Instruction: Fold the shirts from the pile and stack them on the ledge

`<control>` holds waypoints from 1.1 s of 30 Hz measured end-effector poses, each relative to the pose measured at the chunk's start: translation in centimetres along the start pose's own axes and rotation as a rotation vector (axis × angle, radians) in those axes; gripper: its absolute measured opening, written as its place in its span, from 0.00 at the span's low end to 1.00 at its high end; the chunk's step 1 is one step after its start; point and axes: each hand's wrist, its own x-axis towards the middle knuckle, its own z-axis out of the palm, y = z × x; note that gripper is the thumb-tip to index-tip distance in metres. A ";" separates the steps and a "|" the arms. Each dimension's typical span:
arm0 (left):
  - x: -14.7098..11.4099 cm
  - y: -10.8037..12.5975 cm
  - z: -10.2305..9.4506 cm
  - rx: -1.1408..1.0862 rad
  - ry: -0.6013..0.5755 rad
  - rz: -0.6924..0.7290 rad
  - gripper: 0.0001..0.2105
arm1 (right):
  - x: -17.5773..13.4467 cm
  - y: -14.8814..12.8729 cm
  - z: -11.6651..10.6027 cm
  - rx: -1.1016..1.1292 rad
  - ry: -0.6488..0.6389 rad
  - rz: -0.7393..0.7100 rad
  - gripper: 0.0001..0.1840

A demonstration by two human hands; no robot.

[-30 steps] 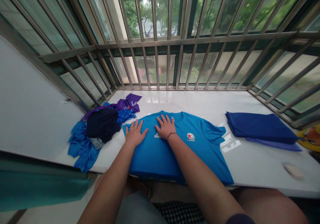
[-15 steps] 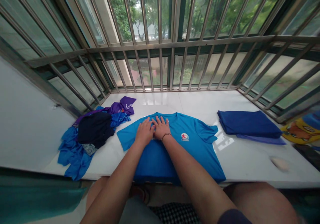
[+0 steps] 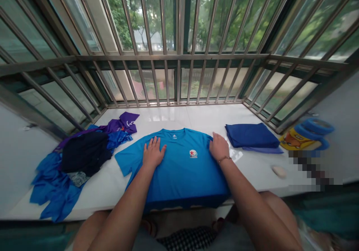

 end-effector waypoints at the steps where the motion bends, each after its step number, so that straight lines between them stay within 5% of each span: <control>1: 0.0 0.0 0.0 0.001 0.001 0.001 0.37 | 0.1 2.1 -0.6 -0.005 -0.040 0.037 0.29; 4: 0.0 0.1 0.0 0.007 -0.002 -0.002 0.36 | 0.7 5.8 -2.2 0.025 -0.148 0.042 0.20; 8: -0.2 0.3 -0.2 0.029 -0.002 -0.015 0.36 | 2.1 6.8 -4.4 0.111 -0.184 -0.002 0.11; 16: -0.3 0.5 -0.5 0.045 -0.009 -0.021 0.37 | 5.8 7.0 -6.9 0.289 -0.274 0.104 0.16; 24: -0.2 0.5 -0.4 0.035 -0.019 -0.022 0.39 | 5.6 8.5 -7.3 0.480 -0.678 0.254 0.29; 33: 0.1 0.6 -0.5 0.005 -0.045 -0.040 0.39 | 3.8 7.9 -4.8 0.616 -0.362 0.285 0.15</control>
